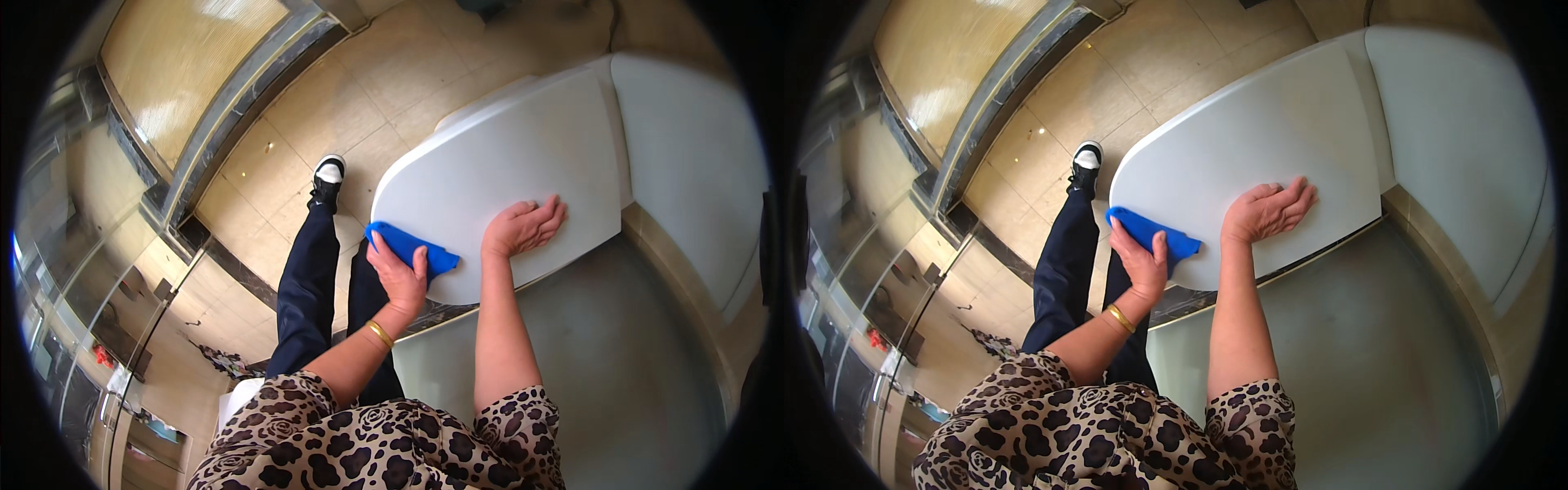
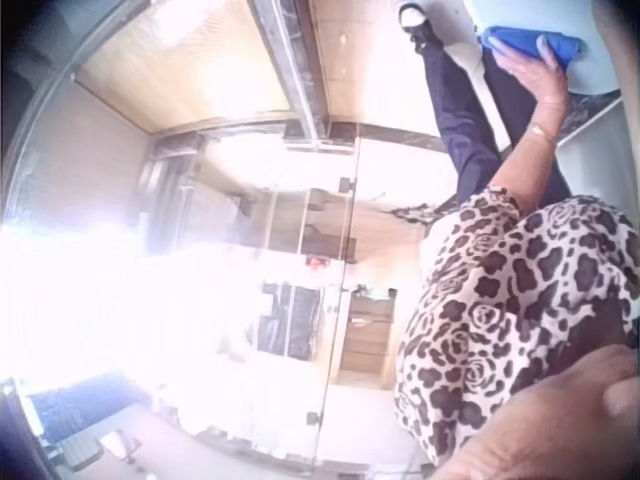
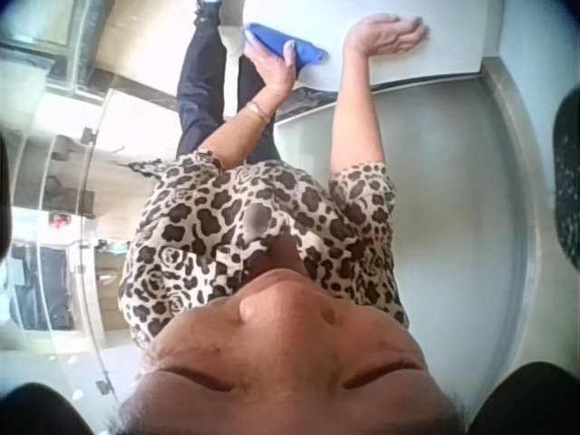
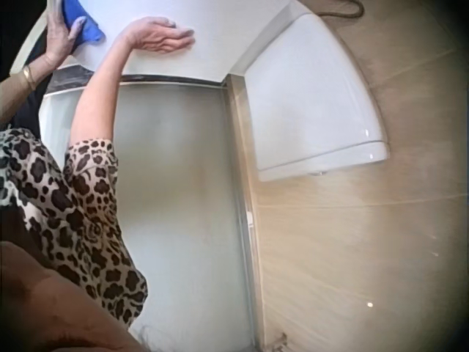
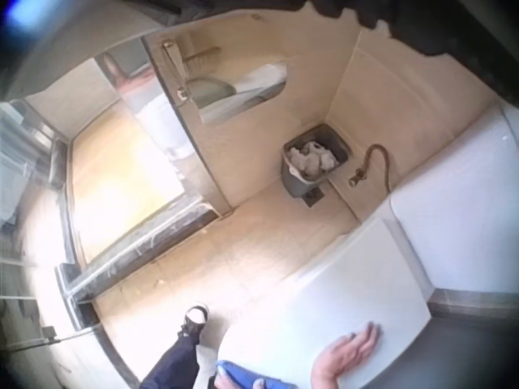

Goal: The person wipes a white toilet seat and lid with a blue cloth, then cleans a large frosted glass panel and a metal shower handle. The person uses the cloth to wipe different sections of the glass and handle in a systematic manner.

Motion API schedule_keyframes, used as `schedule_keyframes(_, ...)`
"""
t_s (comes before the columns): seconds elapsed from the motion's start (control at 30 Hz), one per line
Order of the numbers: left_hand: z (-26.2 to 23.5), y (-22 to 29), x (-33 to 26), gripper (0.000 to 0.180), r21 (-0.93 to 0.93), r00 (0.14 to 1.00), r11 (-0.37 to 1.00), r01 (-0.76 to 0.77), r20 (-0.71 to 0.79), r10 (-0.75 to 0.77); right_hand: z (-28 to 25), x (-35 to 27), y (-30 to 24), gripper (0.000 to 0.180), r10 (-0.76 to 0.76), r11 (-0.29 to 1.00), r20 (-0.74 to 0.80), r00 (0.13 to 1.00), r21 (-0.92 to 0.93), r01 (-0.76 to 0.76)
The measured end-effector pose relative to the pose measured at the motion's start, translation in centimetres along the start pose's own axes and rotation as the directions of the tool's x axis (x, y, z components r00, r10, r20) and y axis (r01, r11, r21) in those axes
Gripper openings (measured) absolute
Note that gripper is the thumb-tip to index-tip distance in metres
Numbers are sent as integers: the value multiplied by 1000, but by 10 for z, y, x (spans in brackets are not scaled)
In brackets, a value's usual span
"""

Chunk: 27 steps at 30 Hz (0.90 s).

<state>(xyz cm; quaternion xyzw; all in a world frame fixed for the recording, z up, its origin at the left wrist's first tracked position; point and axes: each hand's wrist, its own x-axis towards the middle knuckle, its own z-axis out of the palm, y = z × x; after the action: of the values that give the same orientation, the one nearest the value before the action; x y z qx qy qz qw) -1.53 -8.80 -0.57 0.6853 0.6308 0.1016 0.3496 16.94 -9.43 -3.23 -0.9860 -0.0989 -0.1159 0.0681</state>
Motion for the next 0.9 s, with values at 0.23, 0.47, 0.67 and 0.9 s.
schedule_keyframes(0.23, 18, -1, -68, 111, 8, 985, 994, 113, 134, -113, 4, 0, 3, 42, 0, 1000, -15, 1000, 2, 0)
schedule_keyframes(0.47, 17, -1, -112, 119, 15, 929, 990, 137, 344, -134, 4, -2, 0, 43, 1, 1000, -52, 999, 23, 1)
schedule_keyframes(0.67, -30, 9, -75, 106, -160, 575, 852, 499, 796, -187, -20, -7, 17, 46, -28, 930, 86, 996, 369, -6)
schedule_keyframes(0.9, -69, 22, -30, 70, -122, 234, 673, 729, 969, -79, -130, -140, 38, 27, 136, 868, 271, 953, 431, -247)
